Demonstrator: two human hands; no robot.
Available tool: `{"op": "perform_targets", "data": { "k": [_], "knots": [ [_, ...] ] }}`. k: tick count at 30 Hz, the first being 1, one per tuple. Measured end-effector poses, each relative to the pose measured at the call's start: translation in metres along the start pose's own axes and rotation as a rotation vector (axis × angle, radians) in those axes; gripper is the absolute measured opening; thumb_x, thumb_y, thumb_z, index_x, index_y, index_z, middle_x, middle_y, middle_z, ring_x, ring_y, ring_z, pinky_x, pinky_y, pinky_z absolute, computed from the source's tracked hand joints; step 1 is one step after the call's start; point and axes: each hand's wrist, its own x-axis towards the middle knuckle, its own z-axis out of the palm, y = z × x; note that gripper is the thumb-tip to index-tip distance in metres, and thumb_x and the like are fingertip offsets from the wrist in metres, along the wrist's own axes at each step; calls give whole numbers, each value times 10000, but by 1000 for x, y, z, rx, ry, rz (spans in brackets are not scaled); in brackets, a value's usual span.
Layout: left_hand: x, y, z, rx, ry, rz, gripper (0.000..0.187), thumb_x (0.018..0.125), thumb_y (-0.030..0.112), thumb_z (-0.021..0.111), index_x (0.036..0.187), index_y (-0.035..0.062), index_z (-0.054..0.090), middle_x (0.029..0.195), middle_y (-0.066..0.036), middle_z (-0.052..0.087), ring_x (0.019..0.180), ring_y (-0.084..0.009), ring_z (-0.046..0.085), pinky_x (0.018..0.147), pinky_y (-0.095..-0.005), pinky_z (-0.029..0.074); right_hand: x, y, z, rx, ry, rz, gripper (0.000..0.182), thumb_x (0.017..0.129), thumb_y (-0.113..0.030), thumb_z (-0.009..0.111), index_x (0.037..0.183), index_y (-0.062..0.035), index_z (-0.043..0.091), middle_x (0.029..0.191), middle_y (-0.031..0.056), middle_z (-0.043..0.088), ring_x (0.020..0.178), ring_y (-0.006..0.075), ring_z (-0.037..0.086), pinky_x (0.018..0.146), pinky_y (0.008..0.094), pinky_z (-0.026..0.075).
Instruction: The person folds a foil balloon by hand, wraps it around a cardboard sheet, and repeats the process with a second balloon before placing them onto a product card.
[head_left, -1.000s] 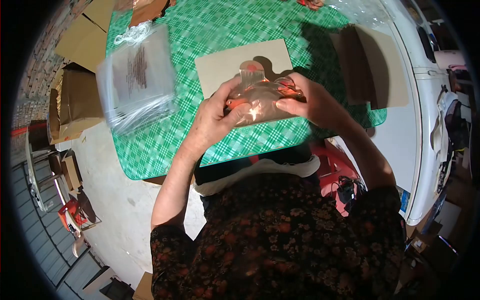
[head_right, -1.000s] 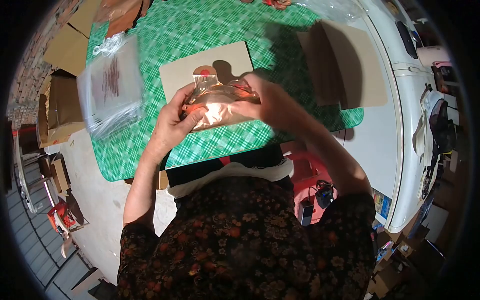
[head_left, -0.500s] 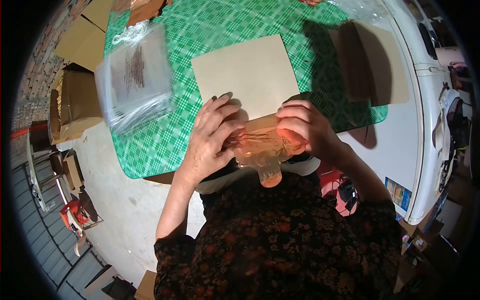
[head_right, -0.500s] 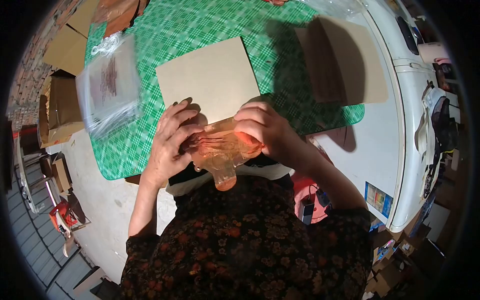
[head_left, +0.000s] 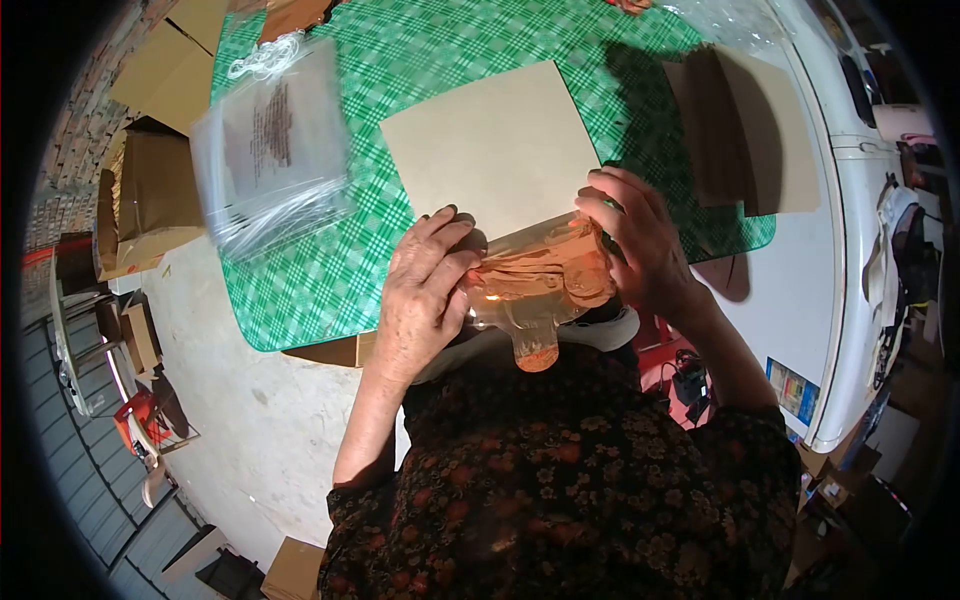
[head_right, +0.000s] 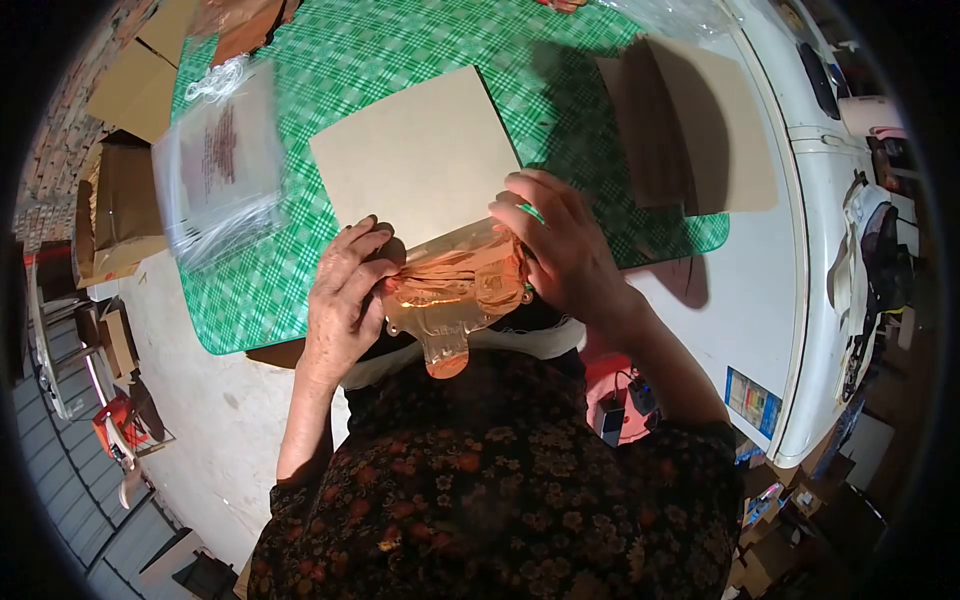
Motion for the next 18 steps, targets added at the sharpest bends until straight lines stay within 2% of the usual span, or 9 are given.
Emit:
{"op": "perform_targets", "data": {
  "k": [2, 5, 11, 18],
  "knots": [
    [1, 1, -1, 9, -1, -1, 349, 749, -40, 760, 1092, 23, 753, 1373, -144, 691, 1423, -387, 588, 1217, -575, 462, -6, 2, 5, 8, -11, -24, 488, 847, 57, 766, 1309, -41, 642, 1351, 144, 648, 1292, 369, 627, 1076, 488, 518],
    [2, 1, -1, 15, 1, 1, 417, 717, -63, 706, 1120, 32, 746, 1376, -141, 683, 1438, -405, 573, 1201, -543, 471, -13, 1, 9, -3, -14, -20, 494, 845, 59, 767, 1313, -41, 644, 1348, 141, 657, 1281, 358, 635, 1069, 477, 523],
    [3, 5, -2, 48, -34, -4, 570, 664, -73, 684, 1211, 61, 770, 1382, -133, 653, 1441, -405, 552, 1187, -538, 478, -22, 0, 15, -6, 35, 4, 511, 818, 75, 765, 1303, -44, 657, 1296, 121, 694, 1227, 341, 661, 1048, 472, 540],
    [4, 9, 2, 131, -14, 13, 521, 711, -71, 753, 1206, 87, 790, 1340, -133, 644, 1394, -390, 578, 1142, -520, 479, -23, 5, 13, 28, 38, 12, 497, 793, 63, 796, 1257, -55, 661, 1283, 120, 701, 1192, 343, 680, 1022, 470, 556]
  ]
}}
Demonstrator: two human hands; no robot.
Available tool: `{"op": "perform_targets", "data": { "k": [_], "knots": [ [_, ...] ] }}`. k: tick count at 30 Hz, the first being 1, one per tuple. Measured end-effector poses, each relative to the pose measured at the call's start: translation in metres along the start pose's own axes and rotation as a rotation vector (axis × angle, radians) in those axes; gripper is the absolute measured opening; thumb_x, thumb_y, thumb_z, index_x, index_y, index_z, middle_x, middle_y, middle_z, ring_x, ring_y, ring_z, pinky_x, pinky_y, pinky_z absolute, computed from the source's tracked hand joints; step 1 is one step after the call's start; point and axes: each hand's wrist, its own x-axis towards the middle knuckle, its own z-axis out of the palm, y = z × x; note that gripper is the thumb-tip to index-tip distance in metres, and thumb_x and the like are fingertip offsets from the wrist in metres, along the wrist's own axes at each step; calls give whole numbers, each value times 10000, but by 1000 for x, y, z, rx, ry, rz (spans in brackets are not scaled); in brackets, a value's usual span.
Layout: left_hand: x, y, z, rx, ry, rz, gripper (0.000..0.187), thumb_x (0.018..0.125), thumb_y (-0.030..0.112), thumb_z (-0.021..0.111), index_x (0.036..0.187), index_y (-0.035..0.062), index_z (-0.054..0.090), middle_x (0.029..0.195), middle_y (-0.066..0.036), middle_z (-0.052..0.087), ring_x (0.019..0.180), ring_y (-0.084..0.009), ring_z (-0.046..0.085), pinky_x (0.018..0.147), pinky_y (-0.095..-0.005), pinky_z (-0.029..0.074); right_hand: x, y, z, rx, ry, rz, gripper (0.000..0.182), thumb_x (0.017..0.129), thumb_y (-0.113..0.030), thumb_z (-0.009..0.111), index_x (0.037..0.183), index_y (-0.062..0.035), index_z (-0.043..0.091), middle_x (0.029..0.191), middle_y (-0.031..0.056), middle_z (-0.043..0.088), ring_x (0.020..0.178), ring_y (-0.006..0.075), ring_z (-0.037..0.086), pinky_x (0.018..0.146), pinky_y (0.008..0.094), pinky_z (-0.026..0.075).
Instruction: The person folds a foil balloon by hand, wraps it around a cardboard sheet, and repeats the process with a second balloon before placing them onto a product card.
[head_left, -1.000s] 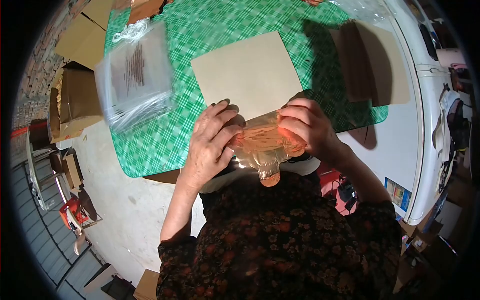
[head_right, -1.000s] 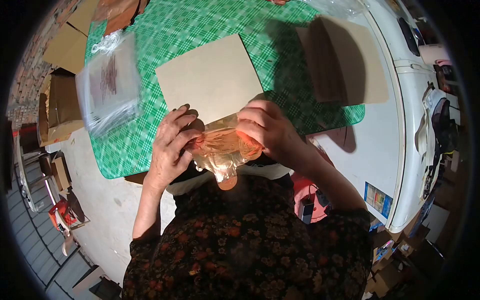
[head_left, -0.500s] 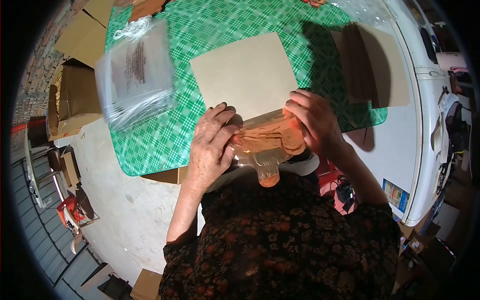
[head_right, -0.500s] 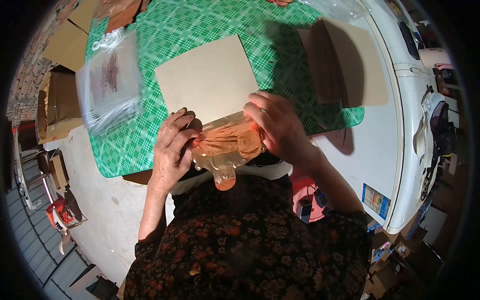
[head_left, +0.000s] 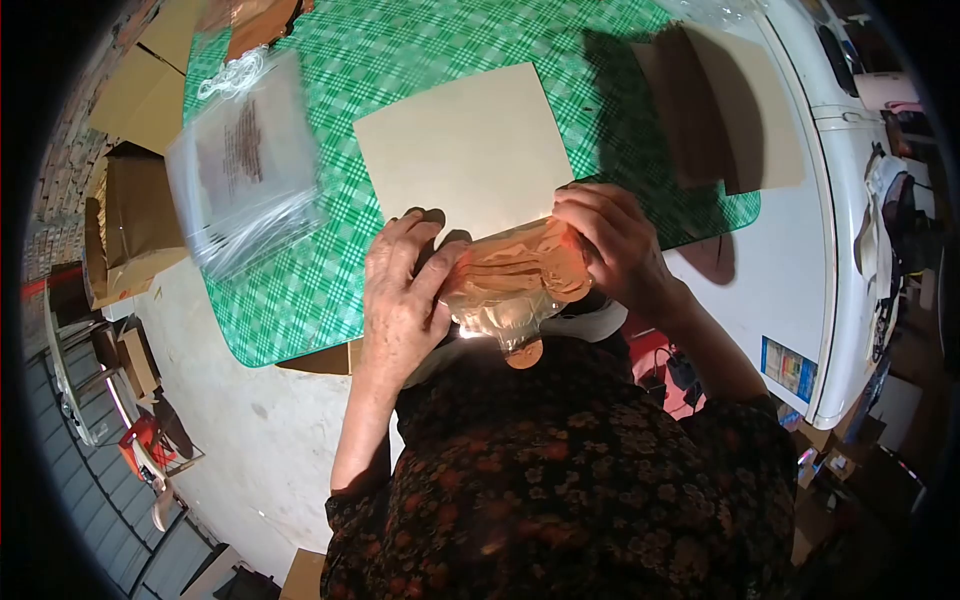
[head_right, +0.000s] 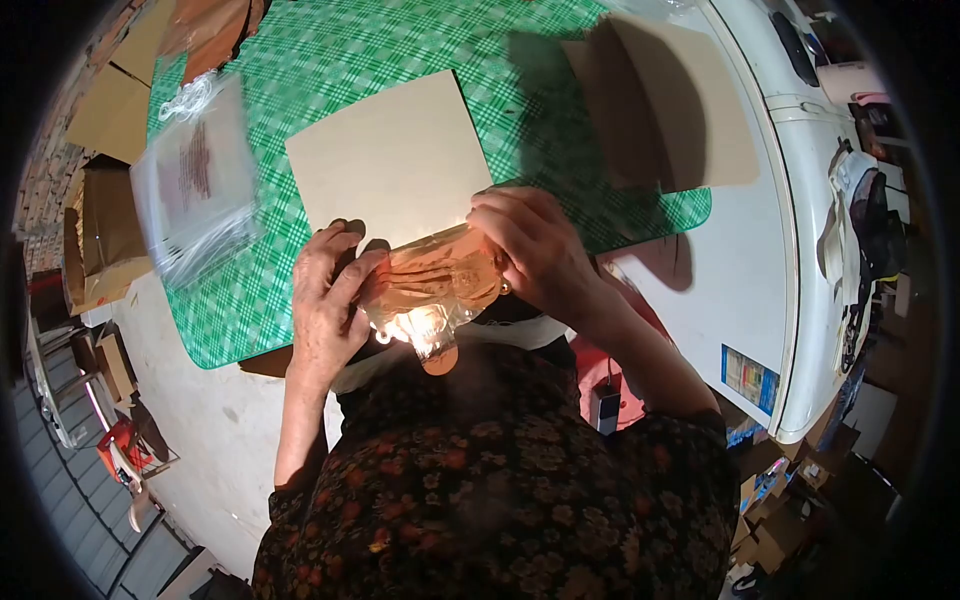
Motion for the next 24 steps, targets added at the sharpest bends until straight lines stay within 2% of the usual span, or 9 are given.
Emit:
{"op": "perform_targets", "data": {
  "k": [8, 11, 14, 16, 18, 24],
  "knots": [
    [2, 1, 2, 9, 19, -11, 400, 788, -3, 797, 1176, 94, 810, 1310, -123, 643, 1346, -369, 600, 1092, -493, 482, -1, 1, -2, 9, 8, -10, 355, 789, 47, 810, 1097, -69, 675, 1208, 102, 713, 1181, 340, 684, 990, 456, 576],
    [3, -1, 4, -43, 52, -41, 290, 793, 32, 811, 1083, 48, 812, 1289, -130, 654, 1331, -363, 606, 1079, -482, 476, 2, 3, -4, 42, -7, 33, 281, 810, 42, 814, 1041, -50, 681, 1150, 106, 713, 1122, 342, 683, 948, 466, 574],
    [5, 0, 6, -75, 103, -83, 172, 845, 72, 832, 990, -10, 790, 1241, -141, 670, 1279, -354, 618, 1046, -467, 473, 8, 3, 0, 67, 15, 87, 232, 839, 37, 809, 1018, -28, 677, 1078, 117, 702, 1034, 344, 672, 887, 477, 561],
    [8, 0, 10, -80, 135, -124, 170, 885, 106, 837, 957, -33, 771, 1215, -144, 677, 1231, -347, 622, 1025, -465, 471, 16, 0, 3, 71, 54, 79, 178, 879, 20, 794, 985, -10, 655, 1003, 127, 660, 952, 348, 634, 843, 482, 530],
    [12, 0, 11, -80, 160, -154, 217, 952, 166, 829, 951, -41, 765, 1164, -140, 683, 1141, -332, 620, 990, -454, 461, 24, -2, 3, -3, 11, 104, 177, 885, 7, 789, 976, -16, 639, 1000, 130, 640, 965, 352, 614, 857, 477, 522],
    [23, -3, 12, -24, 145, -208, 202, 952, 185, 819, 975, -12, 779, 1047, -108, 683, 1046, -315, 601, 926, -428, 437, 29, -5, 8, -107, -93, 201, 168, 901, -6, 745, 982, -32, 601, 1013, 146, 602, 1005, 367, 572, 916, 495, 481]
  ]
}}
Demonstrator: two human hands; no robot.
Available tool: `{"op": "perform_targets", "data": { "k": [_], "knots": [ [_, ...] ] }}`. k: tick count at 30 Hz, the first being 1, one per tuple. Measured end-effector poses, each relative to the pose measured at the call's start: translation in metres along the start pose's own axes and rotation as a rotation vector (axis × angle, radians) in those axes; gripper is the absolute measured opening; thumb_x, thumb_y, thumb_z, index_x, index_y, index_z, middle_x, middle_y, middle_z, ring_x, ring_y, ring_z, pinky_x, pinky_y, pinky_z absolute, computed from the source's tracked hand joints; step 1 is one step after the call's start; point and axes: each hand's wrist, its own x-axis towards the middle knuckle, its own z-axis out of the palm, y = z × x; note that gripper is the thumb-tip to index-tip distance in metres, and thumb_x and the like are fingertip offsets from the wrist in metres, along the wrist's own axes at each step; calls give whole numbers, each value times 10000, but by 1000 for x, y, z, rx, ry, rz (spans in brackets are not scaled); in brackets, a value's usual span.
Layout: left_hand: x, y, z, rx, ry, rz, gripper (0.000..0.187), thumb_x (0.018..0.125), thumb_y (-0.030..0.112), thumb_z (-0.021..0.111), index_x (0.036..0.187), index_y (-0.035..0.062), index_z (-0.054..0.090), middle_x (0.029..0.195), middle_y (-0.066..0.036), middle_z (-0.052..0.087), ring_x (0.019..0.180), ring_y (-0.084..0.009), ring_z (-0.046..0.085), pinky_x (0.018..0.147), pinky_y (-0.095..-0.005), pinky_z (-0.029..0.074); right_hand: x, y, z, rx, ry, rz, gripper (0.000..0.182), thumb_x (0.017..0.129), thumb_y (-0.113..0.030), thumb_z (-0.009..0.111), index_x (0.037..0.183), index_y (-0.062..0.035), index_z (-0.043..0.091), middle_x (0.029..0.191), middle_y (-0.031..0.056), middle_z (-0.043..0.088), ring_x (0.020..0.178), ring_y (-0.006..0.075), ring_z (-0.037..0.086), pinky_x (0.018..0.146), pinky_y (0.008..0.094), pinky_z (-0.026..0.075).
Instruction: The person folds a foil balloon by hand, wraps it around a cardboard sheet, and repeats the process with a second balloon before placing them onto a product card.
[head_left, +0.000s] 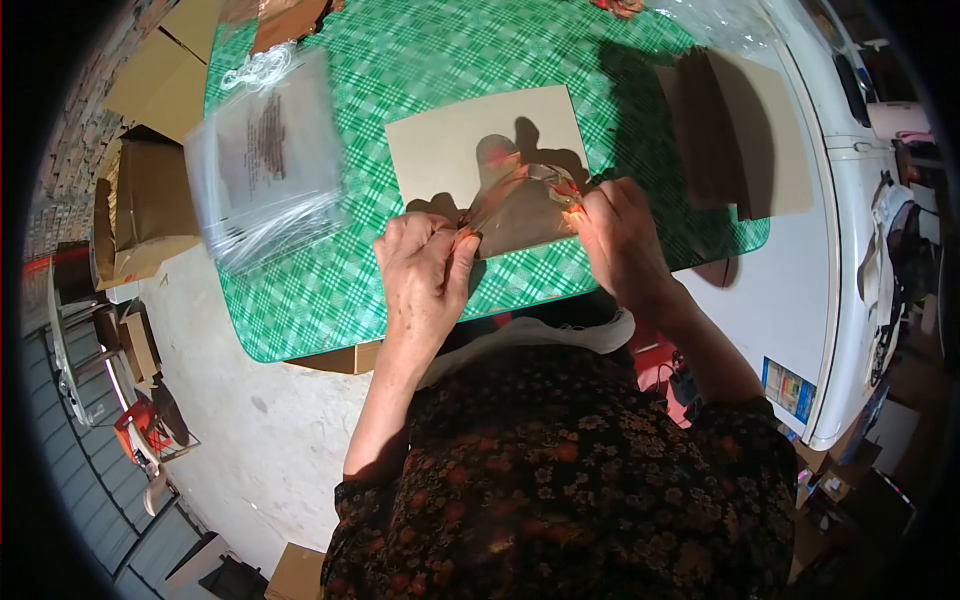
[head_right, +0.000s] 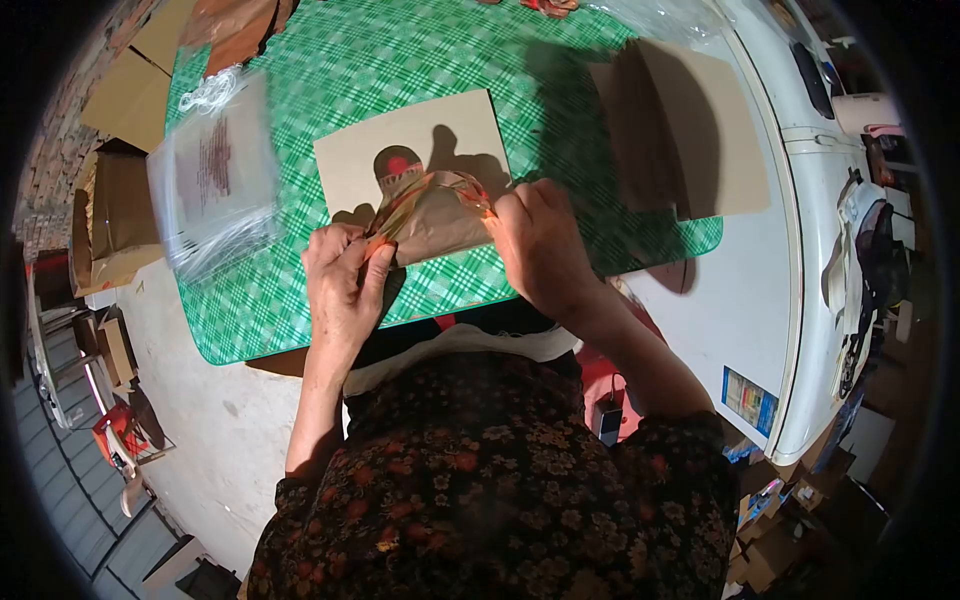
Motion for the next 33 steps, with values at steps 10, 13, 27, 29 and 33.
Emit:
{"op": "perform_targets", "data": {
  "k": [10, 13, 27, 29, 33],
  "knots": [
    [7, -5, 13, 137, 43, 3, 201, 937, 183, 837, 991, 21, 731, 1037, -121, 672, 1005, -330, 584, 887, -440, 445, 7, -11, 9, -125, 36, 34, 135, 862, 4, 660, 923, -51, 553, 926, 149, 537, 911, 367, 537, 838, 501, 424],
    [7, -5, 15, 117, 111, -3, 318, 923, 179, 857, 1138, 21, 684, 1139, -170, 648, 1054, -358, 586, 933, -465, 463, 10, -14, 7, -202, -11, 63, 176, 841, -113, 753, 911, -97, 592, 945, 106, 570, 938, 333, 571, 829, 481, 445],
    [-9, 37, 48, 194, -250, 250, 956, 974, 692, 612, 1697, 104, 400, 1783, -223, 269, 1651, -472, 217, 1315, -647, 197, 14, -16, 11, -320, -33, 74, 129, 848, -124, 727, 860, -107, 599, 906, 93, 581, 939, 307, 591, 838, 471, 457],
    [-11, 36, 52, 246, -247, 218, 1006, 954, 755, 588, 1713, 129, 377, 1796, -232, 222, 1642, -525, 186, 1291, -708, 182, 13, -15, 11, -310, -40, 69, 133, 851, -129, 730, 866, -107, 600, 912, 88, 580, 935, 308, 589, 837, 474, 456],
    [-10, 37, 55, 292, -265, 208, 1049, 918, 788, 613, 1714, 148, 374, 1804, -237, 182, 1625, -585, 158, 1238, -807, 164, 12, -14, 4, -189, -21, 141, 194, 879, -171, 745, 1024, -73, 660, 1042, 113, 629, 1051, 333, 619, 902, 496, 458]
  ]
}}
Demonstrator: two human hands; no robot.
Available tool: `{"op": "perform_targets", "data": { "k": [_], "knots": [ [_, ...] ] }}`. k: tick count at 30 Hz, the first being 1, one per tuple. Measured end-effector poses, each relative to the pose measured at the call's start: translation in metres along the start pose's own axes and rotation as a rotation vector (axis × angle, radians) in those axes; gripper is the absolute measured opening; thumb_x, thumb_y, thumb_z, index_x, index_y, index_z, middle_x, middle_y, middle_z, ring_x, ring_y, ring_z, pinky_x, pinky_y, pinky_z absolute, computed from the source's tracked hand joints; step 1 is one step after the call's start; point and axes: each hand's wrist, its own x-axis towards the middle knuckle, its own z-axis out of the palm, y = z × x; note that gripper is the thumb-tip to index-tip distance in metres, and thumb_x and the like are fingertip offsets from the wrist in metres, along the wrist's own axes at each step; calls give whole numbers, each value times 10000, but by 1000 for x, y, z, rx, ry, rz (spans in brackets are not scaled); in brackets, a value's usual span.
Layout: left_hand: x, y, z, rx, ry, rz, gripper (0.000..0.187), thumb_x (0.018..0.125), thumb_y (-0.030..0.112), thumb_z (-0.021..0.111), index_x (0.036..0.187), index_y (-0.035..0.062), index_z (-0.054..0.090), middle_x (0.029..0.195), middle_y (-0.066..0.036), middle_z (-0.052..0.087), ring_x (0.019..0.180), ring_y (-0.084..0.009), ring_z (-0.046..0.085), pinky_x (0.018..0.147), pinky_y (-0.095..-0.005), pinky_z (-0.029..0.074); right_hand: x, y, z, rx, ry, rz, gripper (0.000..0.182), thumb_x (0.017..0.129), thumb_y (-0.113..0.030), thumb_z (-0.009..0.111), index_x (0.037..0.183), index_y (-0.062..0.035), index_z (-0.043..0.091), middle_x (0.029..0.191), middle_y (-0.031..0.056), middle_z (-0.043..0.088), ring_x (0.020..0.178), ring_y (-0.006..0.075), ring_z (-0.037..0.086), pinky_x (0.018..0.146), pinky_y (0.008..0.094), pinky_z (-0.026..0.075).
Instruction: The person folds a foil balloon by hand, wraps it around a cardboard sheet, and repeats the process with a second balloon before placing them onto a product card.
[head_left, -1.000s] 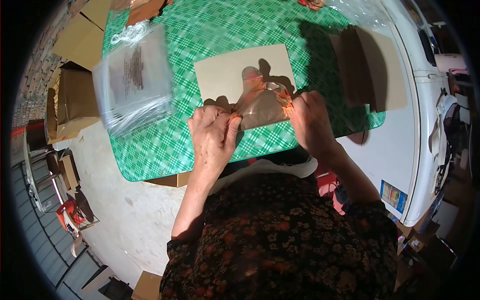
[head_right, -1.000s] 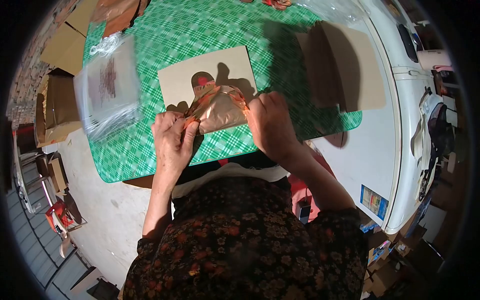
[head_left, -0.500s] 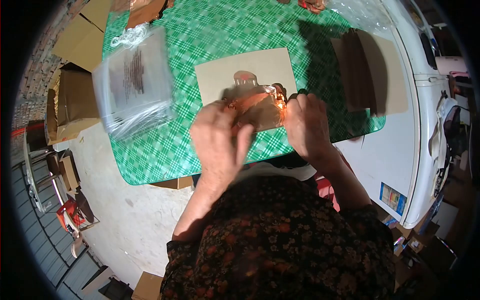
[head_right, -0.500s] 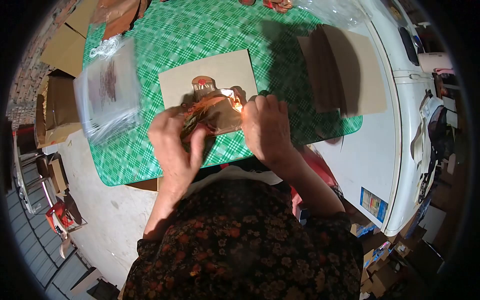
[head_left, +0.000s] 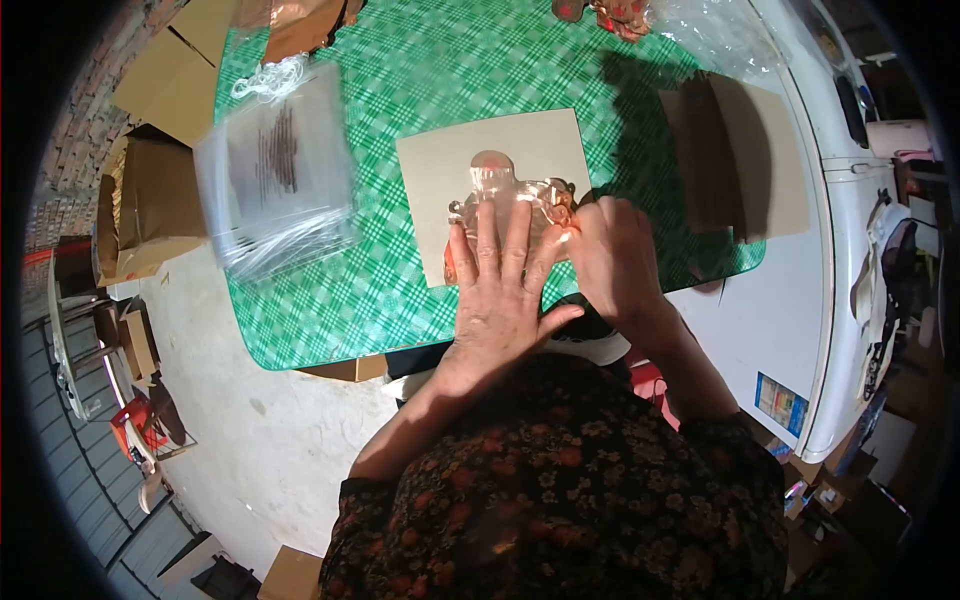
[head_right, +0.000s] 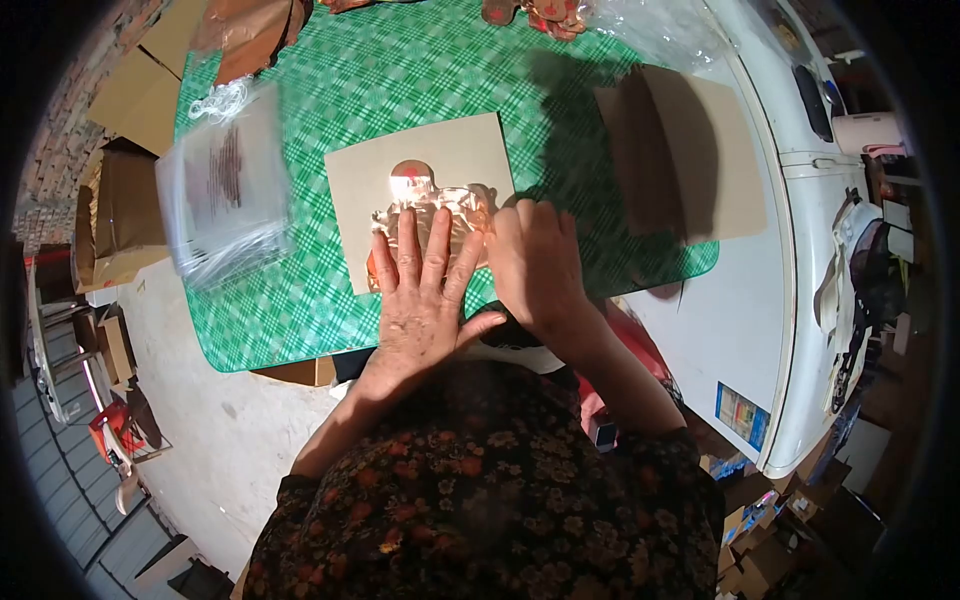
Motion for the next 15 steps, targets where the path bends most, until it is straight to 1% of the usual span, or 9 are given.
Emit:
{"op": "perform_targets", "data": {
  "k": [1, 4, 7, 10, 11, 14, 15],
  "knots": [
    [1, 0, -1, 11, 1, 0, 1048, 913, 778, 633, 1710, 146, 381, 1804, -236, 182, 1624, -589, 155, 1227, -823, 163, 0, -2, -2, 48, 5, 40, 249, 890, -185, 749, 1094, -56, 689, 1101, 129, 654, 1112, 344, 635, 937, 506, 461],
    [2, 0, -3, -12, -19, -2, 1028, 904, 741, 687, 1683, 132, 409, 1798, -233, 197, 1619, -601, 150, 1205, -855, 156, 0, -13, -27, 11, 134, -257, 552, 935, -311, 750, 1376, 8, 659, 1399, 196, 650, 1387, 367, 585, 1129, 592, 408],
    [1, 0, 4, 38, -8, -11, 1006, 890, 708, 731, 1651, 118, 442, 1794, -230, 205, 1621, -601, 140, 1204, -859, 158, -8, -6, -10, 39, -70, -324, 725, 948, -423, 738, 1492, 37, 604, 1582, 211, 567, 1557, 340, 460, 1257, 670, 261],
    [2, 0, 3, -30, 60, -6, 998, 881, 705, 746, 1640, 125, 456, 1791, -235, 208, 1622, -601, 139, 1204, -857, 166, -3, 10, -8, -14, -103, -301, 739, 947, -487, 725, 1459, 38, 629, 1601, 185, 562, 1574, 326, 434, 1280, 691, 202],
    [1, 1, 0, -58, 22, -19, 977, 878, 703, 752, 1629, 140, 479, 1791, -238, 202, 1626, -595, 127, 1213, -851, 154, 2, 15, -7, 1, -90, -288, 668, 937, -437, 753, 1405, 33, 670, 1538, 179, 601, 1552, 329, 447, 1261, 705, 224],
    [3, 2, -7, -44, -47, -30, 941, 888, 715, 737, 1611, 157, 513, 1796, -236, 190, 1631, -593, 103, 1225, -842, 136, 27, 17, -20, -44, -33, -391, 555, 929, -356, 781, 1327, 23, 705, 1459, 167, 633, 1492, 339, 487, 1242, 686, 280],
    [3, 3, -5, -51, -36, -29, 931, 891, 718, 732, 1605, 159, 522, 1789, -236, 203, 1630, -593, 103, 1229, -838, 133, 37, 8, -21, -36, 26, -401, 435, 898, -233, 802, 1250, 11, 725, 1362, 128, 663, 1378, 337, 560, 1178, 605, 401]
  ]
}}
